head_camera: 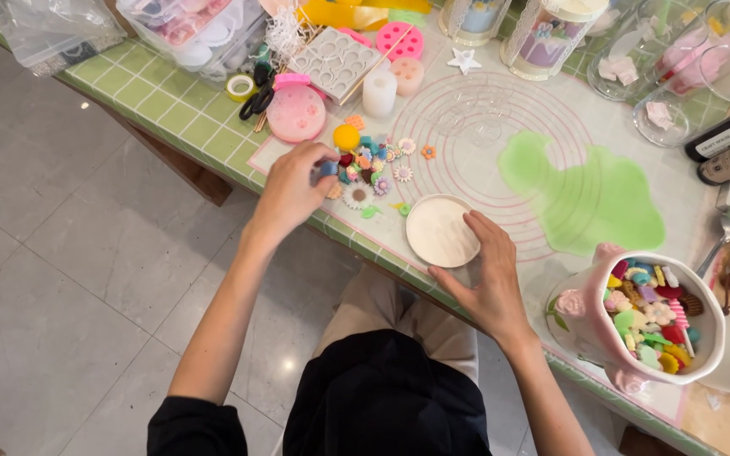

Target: Sorting small decorative wax charms and items into various containers at a workbench.

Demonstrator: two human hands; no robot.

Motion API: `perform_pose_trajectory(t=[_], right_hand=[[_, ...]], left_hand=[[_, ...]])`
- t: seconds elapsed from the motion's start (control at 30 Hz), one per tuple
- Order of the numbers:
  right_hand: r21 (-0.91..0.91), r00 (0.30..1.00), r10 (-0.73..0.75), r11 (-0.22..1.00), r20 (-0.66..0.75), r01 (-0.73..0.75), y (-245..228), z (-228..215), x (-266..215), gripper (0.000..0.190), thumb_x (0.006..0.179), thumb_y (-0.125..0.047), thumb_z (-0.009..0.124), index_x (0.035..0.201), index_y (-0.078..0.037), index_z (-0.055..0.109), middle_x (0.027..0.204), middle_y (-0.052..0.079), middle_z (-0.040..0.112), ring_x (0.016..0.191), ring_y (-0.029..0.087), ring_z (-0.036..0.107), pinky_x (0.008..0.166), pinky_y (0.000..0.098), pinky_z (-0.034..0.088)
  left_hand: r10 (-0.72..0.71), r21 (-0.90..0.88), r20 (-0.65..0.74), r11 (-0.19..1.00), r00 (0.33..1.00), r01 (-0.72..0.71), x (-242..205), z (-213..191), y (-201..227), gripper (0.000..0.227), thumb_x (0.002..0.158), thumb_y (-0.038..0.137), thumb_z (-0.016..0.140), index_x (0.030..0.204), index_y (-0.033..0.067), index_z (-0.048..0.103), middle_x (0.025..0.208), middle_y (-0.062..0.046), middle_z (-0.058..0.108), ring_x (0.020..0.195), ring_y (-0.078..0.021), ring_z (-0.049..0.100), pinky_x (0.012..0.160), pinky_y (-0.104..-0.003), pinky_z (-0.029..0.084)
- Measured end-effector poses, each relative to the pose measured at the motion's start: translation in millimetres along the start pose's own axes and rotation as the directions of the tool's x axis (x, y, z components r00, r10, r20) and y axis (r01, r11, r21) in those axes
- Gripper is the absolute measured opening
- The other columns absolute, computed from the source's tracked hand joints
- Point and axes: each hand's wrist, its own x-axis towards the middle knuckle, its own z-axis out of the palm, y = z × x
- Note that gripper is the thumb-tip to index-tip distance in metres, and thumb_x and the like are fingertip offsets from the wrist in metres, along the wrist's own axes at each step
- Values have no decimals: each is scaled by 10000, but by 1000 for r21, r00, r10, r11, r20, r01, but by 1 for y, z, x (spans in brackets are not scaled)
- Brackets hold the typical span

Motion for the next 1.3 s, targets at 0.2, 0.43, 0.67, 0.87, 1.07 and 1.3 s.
perform_pose_trajectory(t=[0.2,0.43,0.67,0.87,1.07,1.3], right_hand=[[-3,1000,27,1000,6,-27,3,1,-4,885,749,-250,894,1476,-37,437,1497,215,503,1394,386,484,1149,472,380],[46,998,54,998,-12,-53,4,1,-8,904,761,-239,889,1500,-28,412,1536,245,438,1416,411,457,1154,474,401],[61,999,40,997,-7,-40,7,2,-8,895,759,-235,890,1490,-23,418,1519,251,461,1409,409,473,1152,476,408],[73,998,58,996,-3,-57,6,2,-9,887,760,-235,887,1489,-27,426,1523,247,460,1412,403,475,1150,470,413],[41,998,70,997,0,-69,4,1,-7,894,750,-239,890,1486,-27,428,1529,234,461,1406,402,471,1143,480,406],[44,995,97,994,-5,-97,-1,-1,-5,893,761,-241,889,1495,-34,424,1539,228,445,1411,404,464,1147,476,404]], left_hand=[[-33,336,-60,940,998,51,2,30,10,276,759,-43,748,1011,31,666,996,-150,624,921,-381,660,776,-495,526],[26,270,-104,963,994,3,15,32,-1,295,700,-114,716,954,29,673,981,-128,621,940,-352,652,815,-463,533],[-133,-54,115,989,984,140,20,13,-18,268,747,-42,792,984,28,687,964,-78,623,815,-195,669,752,-333,557],[-191,-755,118,620,975,212,25,20,-68,257,862,-67,744,1098,5,670,1058,-104,717,949,-173,711,854,-323,606],[-174,-963,236,89,956,254,21,11,-47,251,899,-77,684,1134,3,656,1068,-147,730,1019,-242,744,928,-369,621],[13,-734,198,665,980,139,-6,80,23,263,844,-27,808,1072,15,685,1045,-91,737,952,-161,739,883,-328,617]])
